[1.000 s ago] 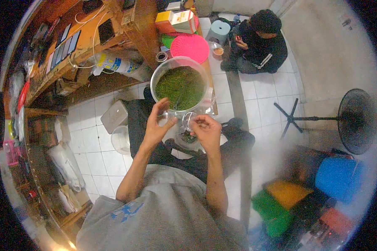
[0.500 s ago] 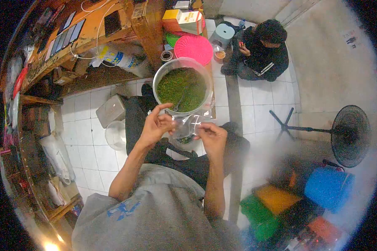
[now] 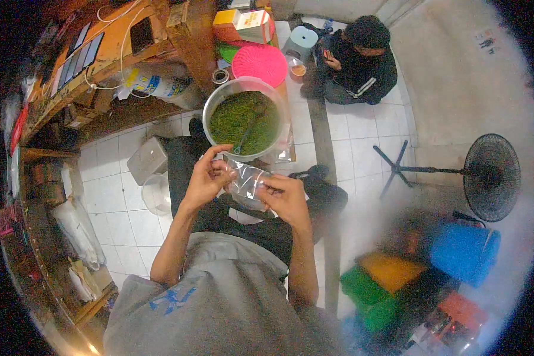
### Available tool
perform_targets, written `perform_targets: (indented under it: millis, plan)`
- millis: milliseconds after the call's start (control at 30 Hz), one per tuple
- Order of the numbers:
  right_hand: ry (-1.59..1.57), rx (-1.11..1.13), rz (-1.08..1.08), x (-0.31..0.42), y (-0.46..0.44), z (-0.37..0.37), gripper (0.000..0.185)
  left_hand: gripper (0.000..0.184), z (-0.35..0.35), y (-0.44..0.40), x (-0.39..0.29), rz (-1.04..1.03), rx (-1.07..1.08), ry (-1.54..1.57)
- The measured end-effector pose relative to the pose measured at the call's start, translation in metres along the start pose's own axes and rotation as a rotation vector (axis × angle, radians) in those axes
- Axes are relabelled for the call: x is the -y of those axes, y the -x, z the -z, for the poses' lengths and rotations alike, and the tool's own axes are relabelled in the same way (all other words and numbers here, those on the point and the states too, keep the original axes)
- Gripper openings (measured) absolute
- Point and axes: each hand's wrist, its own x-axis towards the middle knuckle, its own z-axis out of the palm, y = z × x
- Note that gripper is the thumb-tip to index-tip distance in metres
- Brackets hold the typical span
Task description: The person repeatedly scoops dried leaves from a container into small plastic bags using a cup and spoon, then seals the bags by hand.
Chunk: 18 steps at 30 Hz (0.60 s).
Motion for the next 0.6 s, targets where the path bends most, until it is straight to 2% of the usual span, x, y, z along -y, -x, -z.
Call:
perform_targets:
  millis: [67,100,133,200,233,267,333,367,533,600]
  plan:
    - [0.116,-0.02,-0.006,0.008,0.0,-0.003,0.033,0.061,0.001,0.002,-0.004,-0.009,0.071,-0.059]
    - [0.133,-0.046,-0.019,0.006,-0.002,-0.003,0.039,0.068,0.005,0.002,-0.005,-0.002,0.063,-0.165]
    - [0.131,-0.05,-0.017,0.003,-0.003,-0.003,0.039,0.068,0.005,0.002,-0.008,-0.003,0.067,-0.169]
    - [0.282,-0.074,0.082,0.003,-0.005,-0.002,0.046,0.083,0.005,0.002,-0.02,-0.461,-0.12,-0.716]
    - [0.283,-0.078,0.081,0.006,-0.005,-0.003,0.046,0.095,0.009,0.002,-0.024,-0.48,-0.04,-0.76]
    - [0.385,-0.063,0.106,0.012,-0.005,-0.003,0.046,0.095,0.006,0.004,-0.029,-0.477,-0.041,-0.757]
    - [0.489,-0.027,0.137,0.016,-0.007,-0.007,0.045,0.093,-0.005,0.006,-0.038,-0.531,0.251,-1.01]
    - [0.508,-0.009,0.138,0.015,-0.008,-0.009,0.042,0.086,-0.008,0.004,-0.03,-0.571,0.319,-1.062]
    - [0.612,0.017,0.19,0.017,-0.017,-0.015,0.035,0.071,-0.007,0.003,-0.009,-0.577,0.268,-0.943]
    - [0.538,0.054,0.294,0.013,-0.023,-0.014,0.031,0.065,-0.001,0.004,0.004,-0.585,0.171,-0.87]
